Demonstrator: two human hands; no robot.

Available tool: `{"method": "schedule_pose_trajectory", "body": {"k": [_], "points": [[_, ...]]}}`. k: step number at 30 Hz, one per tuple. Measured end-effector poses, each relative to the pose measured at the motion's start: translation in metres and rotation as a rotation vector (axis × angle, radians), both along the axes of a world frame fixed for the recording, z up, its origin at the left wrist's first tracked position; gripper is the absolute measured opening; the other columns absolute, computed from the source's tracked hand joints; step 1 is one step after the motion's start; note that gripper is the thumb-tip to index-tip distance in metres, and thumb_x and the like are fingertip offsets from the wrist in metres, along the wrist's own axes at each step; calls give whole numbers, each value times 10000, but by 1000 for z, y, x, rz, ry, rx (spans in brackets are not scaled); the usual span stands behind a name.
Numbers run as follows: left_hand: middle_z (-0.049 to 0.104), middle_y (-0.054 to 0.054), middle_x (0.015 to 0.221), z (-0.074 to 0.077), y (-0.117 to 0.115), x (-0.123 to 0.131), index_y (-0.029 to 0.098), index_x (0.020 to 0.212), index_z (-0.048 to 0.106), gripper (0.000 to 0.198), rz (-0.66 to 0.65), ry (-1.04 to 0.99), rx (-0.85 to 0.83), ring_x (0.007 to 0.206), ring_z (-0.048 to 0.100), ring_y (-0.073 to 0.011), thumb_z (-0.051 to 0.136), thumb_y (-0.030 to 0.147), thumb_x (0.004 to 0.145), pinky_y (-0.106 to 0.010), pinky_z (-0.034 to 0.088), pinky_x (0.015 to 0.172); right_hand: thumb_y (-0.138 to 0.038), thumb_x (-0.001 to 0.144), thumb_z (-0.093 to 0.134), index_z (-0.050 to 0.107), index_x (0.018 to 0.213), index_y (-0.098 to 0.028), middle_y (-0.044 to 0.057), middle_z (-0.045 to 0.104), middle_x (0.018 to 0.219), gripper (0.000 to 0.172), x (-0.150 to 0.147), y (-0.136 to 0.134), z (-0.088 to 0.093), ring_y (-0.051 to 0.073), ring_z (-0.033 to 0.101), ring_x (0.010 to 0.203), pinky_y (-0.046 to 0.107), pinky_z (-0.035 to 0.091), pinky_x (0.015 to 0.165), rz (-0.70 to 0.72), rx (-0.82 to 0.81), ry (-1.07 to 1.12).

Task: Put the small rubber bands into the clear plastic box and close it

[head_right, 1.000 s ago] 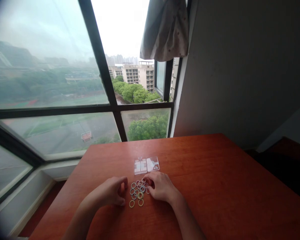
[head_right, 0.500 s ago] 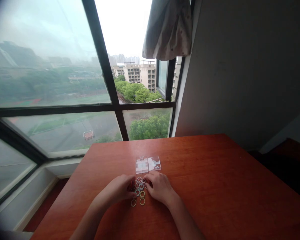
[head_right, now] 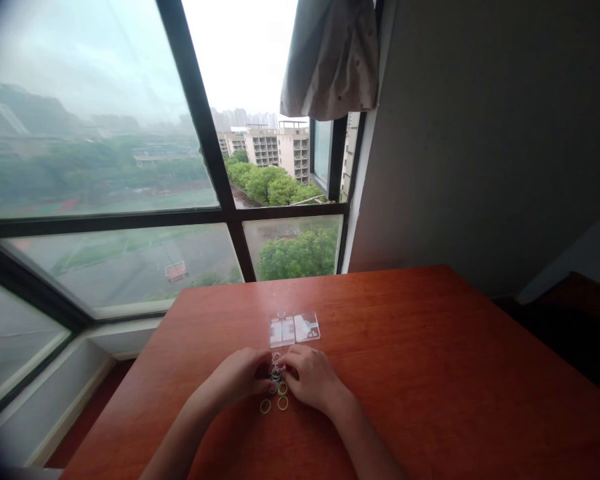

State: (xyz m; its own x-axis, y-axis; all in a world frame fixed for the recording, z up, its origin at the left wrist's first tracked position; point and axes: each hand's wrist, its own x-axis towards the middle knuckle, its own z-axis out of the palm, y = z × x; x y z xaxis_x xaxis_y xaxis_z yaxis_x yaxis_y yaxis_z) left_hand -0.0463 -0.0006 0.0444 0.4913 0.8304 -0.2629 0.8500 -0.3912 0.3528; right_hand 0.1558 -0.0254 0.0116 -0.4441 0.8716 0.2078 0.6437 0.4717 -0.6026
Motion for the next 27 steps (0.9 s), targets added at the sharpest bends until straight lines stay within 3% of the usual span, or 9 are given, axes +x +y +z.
{"method": "schedule_pose_trajectory", "body": {"k": [8, 13, 18, 23, 27], "points": [[682, -10, 856, 9, 1, -5, 236, 967, 585, 209, 71, -72, 67, 715, 600, -172, 596, 328, 780, -231, 329, 585, -162, 806, 586, 654, 903, -239, 6, 659, 917, 142, 9, 2, 0, 166, 608, 854, 248, 426, 767, -102, -26, -40], [675, 1, 809, 9, -2, 2, 227, 897, 603, 142, -4, -75, 32, 698, 586, -159, 570, 270, 765, -222, 321, 577, -154, 804, 568, 650, 966, -269, 1, 659, 929, 215, 6, -1, 3, 171, 605, 866, 243, 410, 745, -67, -19, -71], [670, 4, 764, 6, -3, 5, 212, 847, 632, 133, -38, -109, 7, 643, 553, -140, 561, 232, 737, -217, 304, 551, -177, 821, 551, 653, 934, -259, -2, 651, 921, 173, 6, -1, 5, 162, 597, 843, 239, 398, 732, -32, -33, -77], [683, 2, 775, 6, -2, 0, 208, 922, 651, 203, -31, -142, -49, 649, 560, -141, 565, 258, 745, -212, 322, 556, -161, 819, 539, 650, 907, -247, -6, 643, 897, 166, 5, -1, 4, 152, 587, 827, 235, 387, 724, -10, -21, -73], [692, -1, 829, 6, 0, -4, 226, 1021, 619, 274, 28, -155, -3, 690, 583, -151, 588, 304, 761, -207, 345, 578, -259, 816, 608, 641, 904, -239, -10, 636, 862, 95, 7, -2, 10, 153, 569, 781, 238, 374, 691, 14, -47, -66]]}}
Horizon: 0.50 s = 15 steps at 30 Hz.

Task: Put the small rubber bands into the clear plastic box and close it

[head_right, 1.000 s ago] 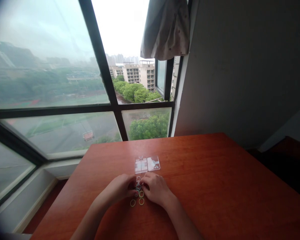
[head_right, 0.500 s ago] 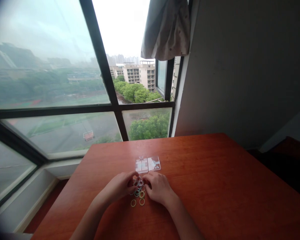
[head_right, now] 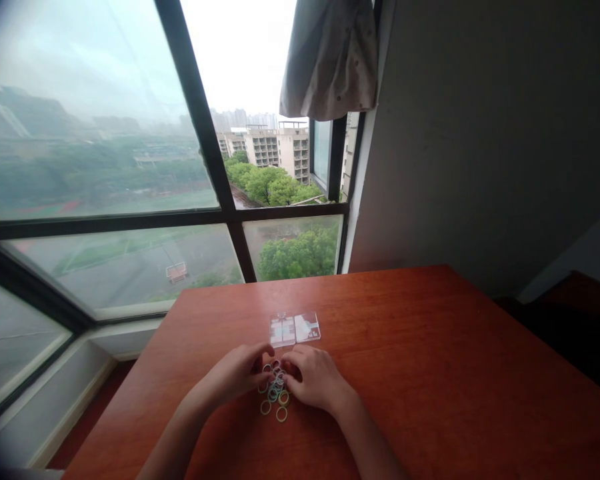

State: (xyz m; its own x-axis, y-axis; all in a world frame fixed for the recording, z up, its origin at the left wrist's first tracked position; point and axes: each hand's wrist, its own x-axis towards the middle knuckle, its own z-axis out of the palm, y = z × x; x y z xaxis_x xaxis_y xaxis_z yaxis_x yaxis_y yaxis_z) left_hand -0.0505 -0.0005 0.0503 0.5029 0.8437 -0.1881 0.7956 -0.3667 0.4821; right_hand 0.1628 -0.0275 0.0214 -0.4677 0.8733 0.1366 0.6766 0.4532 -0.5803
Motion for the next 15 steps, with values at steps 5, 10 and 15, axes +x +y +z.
{"method": "schedule_pose_trajectory", "body": {"k": [5, 10, 15], "points": [[695, 1, 819, 1, -1, 0, 228, 963, 631, 215, -9, 22, -11, 671, 583, -146, 584, 270, 757, -207, 335, 564, -444, 623, 808, 648, 924, -240, -21, 632, 848, 397, 5, -1, 4, 167, 552, 761, 245, 348, 657, 109, -50, -21], [694, -9, 813, -1, -2, 2, 216, 907, 644, 174, -13, 35, 15, 664, 579, -146, 572, 259, 755, -209, 334, 560, -489, 561, 838, 657, 1041, -266, -6, 647, 923, 559, 4, 0, 0, 194, 565, 826, 259, 354, 696, 110, -48, -54], [700, -16, 782, -2, -2, 3, 208, 857, 665, 160, -18, 28, 12, 650, 584, -148, 535, 272, 789, -211, 342, 560, -448, 648, 796, 664, 978, -253, -12, 657, 858, 405, 0, 0, -1, 183, 572, 789, 253, 351, 683, 68, -27, -60]]}}
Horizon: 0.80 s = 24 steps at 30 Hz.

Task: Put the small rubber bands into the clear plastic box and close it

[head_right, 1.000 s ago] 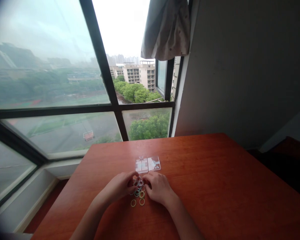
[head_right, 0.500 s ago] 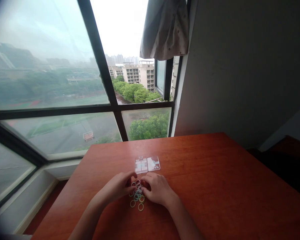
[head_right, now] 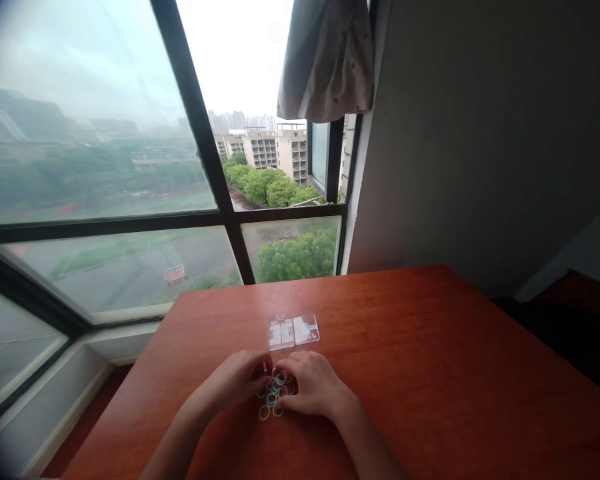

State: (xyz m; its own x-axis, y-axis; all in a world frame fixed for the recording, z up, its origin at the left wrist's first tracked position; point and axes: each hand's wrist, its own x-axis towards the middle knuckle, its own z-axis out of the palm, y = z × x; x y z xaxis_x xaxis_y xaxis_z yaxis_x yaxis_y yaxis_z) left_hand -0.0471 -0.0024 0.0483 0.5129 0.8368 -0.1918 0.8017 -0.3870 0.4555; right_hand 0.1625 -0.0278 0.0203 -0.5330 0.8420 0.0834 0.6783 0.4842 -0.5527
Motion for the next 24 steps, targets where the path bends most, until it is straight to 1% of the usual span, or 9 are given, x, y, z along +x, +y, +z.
{"method": "schedule_pose_trajectory", "body": {"k": [5, 8, 10, 13, 16, 18, 20, 22, 24], "points": [[709, -13, 765, 1, 0, 2, 202, 816, 675, 178, -45, -28, -27, 641, 585, -143, 507, 261, 808, -210, 345, 559, -390, 742, 729, 656, 983, -251, -17, 661, 844, 287, -1, 1, 1, 157, 569, 745, 234, 361, 659, -43, -9, 68], [704, -11, 749, 0, 2, 1, 200, 829, 669, 172, -9, -44, 6, 623, 583, -138, 504, 246, 812, -209, 333, 550, -344, 829, 635, 652, 925, -233, -8, 661, 842, 148, 1, 4, -2, 150, 576, 745, 230, 373, 661, -127, -3, 100], [702, -10, 758, -2, 5, 0, 204, 869, 665, 175, 29, -65, 64, 631, 588, -137, 498, 228, 822, -210, 337, 562, -284, 856, 582, 653, 900, -223, 2, 670, 857, 103, 2, 6, -4, 153, 590, 770, 232, 388, 689, -188, 12, 103], [704, -13, 798, -8, 9, 0, 217, 1035, 641, 240, 99, -104, 164, 676, 602, -144, 483, 225, 854, -218, 366, 607, -214, 853, 547, 664, 929, -229, 10, 687, 897, 140, 4, 8, -8, 166, 613, 827, 241, 412, 749, -219, 26, 102], [706, -19, 858, -14, 11, 0, 232, 1171, 593, 332, 146, -103, 214, 734, 616, -153, 494, 209, 855, -227, 395, 666, -203, 869, 513, 662, 991, -232, 20, 695, 946, 194, 5, 11, -13, 177, 625, 853, 255, 432, 779, -283, 46, 110], [703, -22, 890, -16, 12, 0, 238, 1159, 601, 328, 147, -90, 217, 774, 620, -158, 503, 200, 848, -231, 404, 698, -200, 887, 486, 651, 1052, -230, 33, 691, 1011, 236, 7, 14, -16, 185, 628, 902, 266, 441, 816, -352, 62, 122], [698, -27, 905, -16, 12, 1, 234, 1103, 623, 283, 143, -74, 216, 801, 620, -163, 500, 198, 851, -234, 405, 717, -189, 881, 492, 633, 1119, -227, 47, 678, 1076, 279, 9, 16, -19, 194, 621, 965, 275, 442, 856, -412, 68, 118], [695, -32, 916, -15, 12, 1, 228, 1056, 633, 247, 144, -57, 215, 812, 617, -167, 497, 200, 853, -238, 404, 724, -176, 868, 509, 636, 1120, -226, 54, 671, 1078, 286, 11, 18, -21, 200, 615, 986, 279, 441, 870, -430, 65, 88], [696, -34, 923, -13, 13, 0, 225, 1039, 628, 227, 150, -42, 208, 808, 616, -169, 505, 204, 849, -240, 404, 718, -169, 869, 510, 652, 1074, -232, 51, 668, 1045, 257, 10, 17, -21, 197, 615, 972, 274, 441, 859, -411, 61, 50]]}}
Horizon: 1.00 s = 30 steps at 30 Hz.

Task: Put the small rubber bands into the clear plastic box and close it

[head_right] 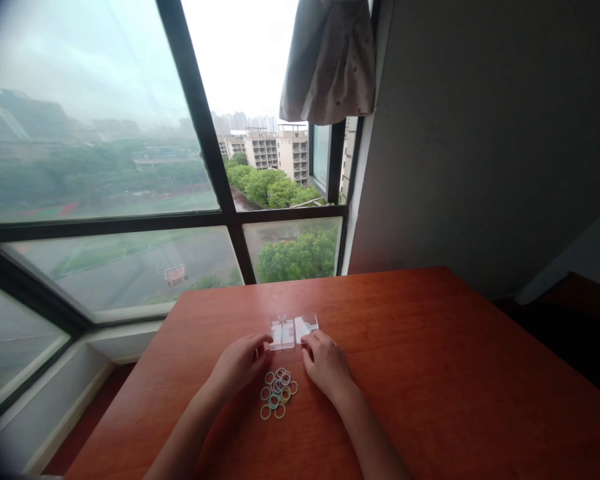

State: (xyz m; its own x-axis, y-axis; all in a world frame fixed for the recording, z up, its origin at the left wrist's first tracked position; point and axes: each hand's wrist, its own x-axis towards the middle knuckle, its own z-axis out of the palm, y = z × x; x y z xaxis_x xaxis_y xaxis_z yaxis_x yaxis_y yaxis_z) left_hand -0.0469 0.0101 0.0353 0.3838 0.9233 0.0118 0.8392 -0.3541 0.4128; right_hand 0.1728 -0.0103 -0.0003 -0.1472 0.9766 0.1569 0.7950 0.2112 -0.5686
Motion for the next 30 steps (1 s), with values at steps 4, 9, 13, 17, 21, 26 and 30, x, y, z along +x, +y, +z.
{"method": "schedule_pose_trajectory", "body": {"k": [4, 9, 13, 17, 21, 26, 30], "points": [[699, -27, 914, 4, 1, -2, 221, 931, 626, 149, 12, 31, -22, 790, 614, -167, 520, 196, 830, -232, 389, 681, -168, 877, 510, 662, 1032, -251, 42, 654, 1005, 231, -3, -3, 3, 185, 615, 927, 263, 436, 819, 59, -20, -61], [703, -27, 881, 6, 2, -5, 222, 836, 626, 110, 4, 73, -10, 747, 608, -166, 524, 188, 811, -232, 359, 646, -168, 877, 513, 663, 1042, -241, 42, 657, 993, 234, -6, -6, 6, 188, 611, 932, 262, 431, 812, 117, -13, -54], [706, -31, 865, 7, 2, -8, 224, 834, 638, 128, -6, 88, -19, 749, 609, -171, 517, 186, 811, -235, 354, 650, -161, 881, 502, 662, 1048, -236, 41, 672, 1004, 243, -6, -8, 6, 188, 616, 944, 264, 432, 821, 137, -3, -23], [705, -36, 859, 12, 1, -9, 219, 832, 651, 148, -25, 91, -52, 746, 606, -170, 506, 190, 816, -234, 357, 650, -161, 877, 506, 663, 1053, -231, 43, 676, 1010, 247, -7, -9, 7, 190, 619, 939, 265, 433, 815, 150, -14, -24], [701, -37, 863, 16, 2, -8, 210, 807, 653, 156, -44, 87, -78, 746, 598, -166, 499, 182, 812, -232, 364, 656, -156, 871, 513, 654, 1073, -227, 47, 676, 1018, 256, -6, -9, 9, 188, 617, 943, 264, 433, 823, 155, -23, -6], [693, -34, 848, 18, 1, -9, 208, 820, 647, 158, -61, 67, -78, 759, 603, -169, 492, 184, 816, -237, 376, 665, -167, 842, 553, 669, 873, -207, 21, 678, 872, 126, -4, -9, 13, 159, 607, 806, 240, 421, 730, 210, -25, 39], [694, -35, 898, 15, 0, -9, 212, 918, 635, 161, -14, 24, -50, 803, 607, -177, 495, 240, 845, -239, 394, 685, -208, 812, 608, 676, 878, -211, -9, 663, 770, 95, -6, -12, 16, 134, 583, 699, 222, 393, 645, 284, -102, 68]]}}
